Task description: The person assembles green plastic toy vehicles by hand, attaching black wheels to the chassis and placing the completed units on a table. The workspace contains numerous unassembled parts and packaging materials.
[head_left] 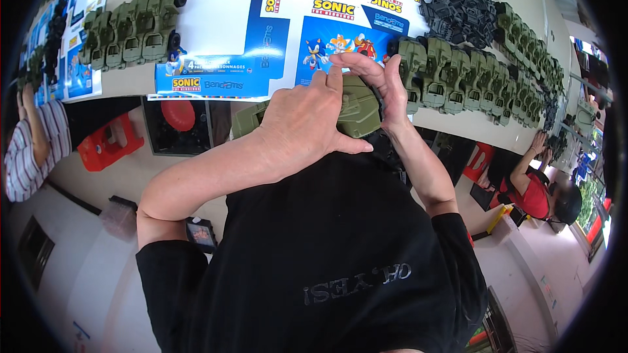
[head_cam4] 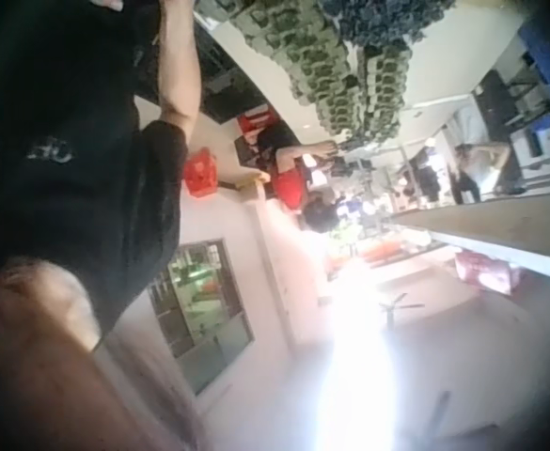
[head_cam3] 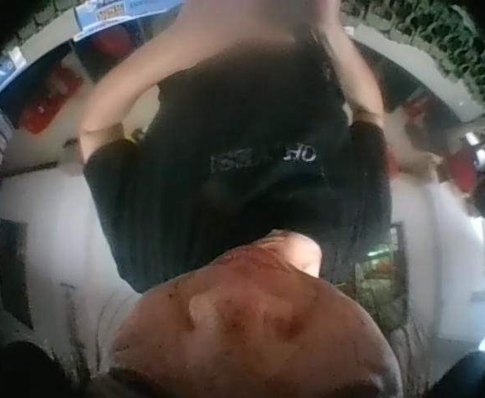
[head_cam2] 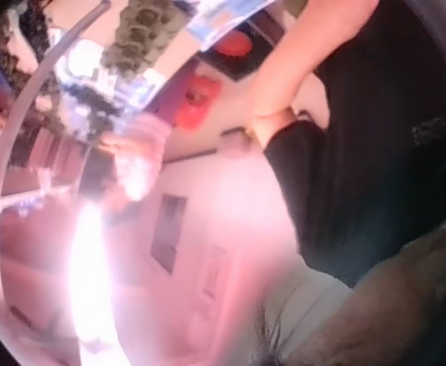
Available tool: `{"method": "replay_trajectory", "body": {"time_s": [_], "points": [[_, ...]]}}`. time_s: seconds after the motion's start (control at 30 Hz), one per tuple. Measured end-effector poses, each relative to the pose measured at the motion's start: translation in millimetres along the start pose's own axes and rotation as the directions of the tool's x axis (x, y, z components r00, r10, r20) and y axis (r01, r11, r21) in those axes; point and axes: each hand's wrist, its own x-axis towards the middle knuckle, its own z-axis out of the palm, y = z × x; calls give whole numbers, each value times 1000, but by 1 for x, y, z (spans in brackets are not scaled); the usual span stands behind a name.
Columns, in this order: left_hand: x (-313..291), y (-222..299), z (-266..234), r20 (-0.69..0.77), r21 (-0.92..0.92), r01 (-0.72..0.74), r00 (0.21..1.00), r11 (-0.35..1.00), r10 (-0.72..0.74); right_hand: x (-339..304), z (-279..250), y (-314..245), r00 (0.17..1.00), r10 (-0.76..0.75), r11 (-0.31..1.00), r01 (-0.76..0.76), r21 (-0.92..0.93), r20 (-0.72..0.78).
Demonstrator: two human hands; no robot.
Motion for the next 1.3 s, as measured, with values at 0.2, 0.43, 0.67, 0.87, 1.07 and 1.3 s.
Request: {"method": "replay_trajectory", "body": {"time_s": [0.2, 0.43, 0.67, 0.87, 1.07, 1.3], "points": [[3, 2, -3, 56, -43, 25, 998, 999, -23, 2, 3, 1, 999, 19, 992, -15, 123, -29], [0, -1, 6, -6, -16, -14, 1000, 1000, 14, 0, 7, -2, 993, 119, 993, -119, -3, 7], [-9, -6, 3, -106, -48, -124, 987, 991, 119, -7, 13, -6, 982, 189, 963, -186, 195, 4], [-12, 1, -2, -60, 31, -77, 995, 997, 79, -10, 21, -6, 988, 148, 947, -128, 294, -45], [-10, 2, 1, -49, 59, -105, 993, 993, 108, -10, 14, -3, 999, -33, 997, 31, 73, 25], [-9, 2, 6, -49, 60, -110, 992, 992, 113, -11, 16, -3, 997, -11, 999, 14, -41, 71]]}}
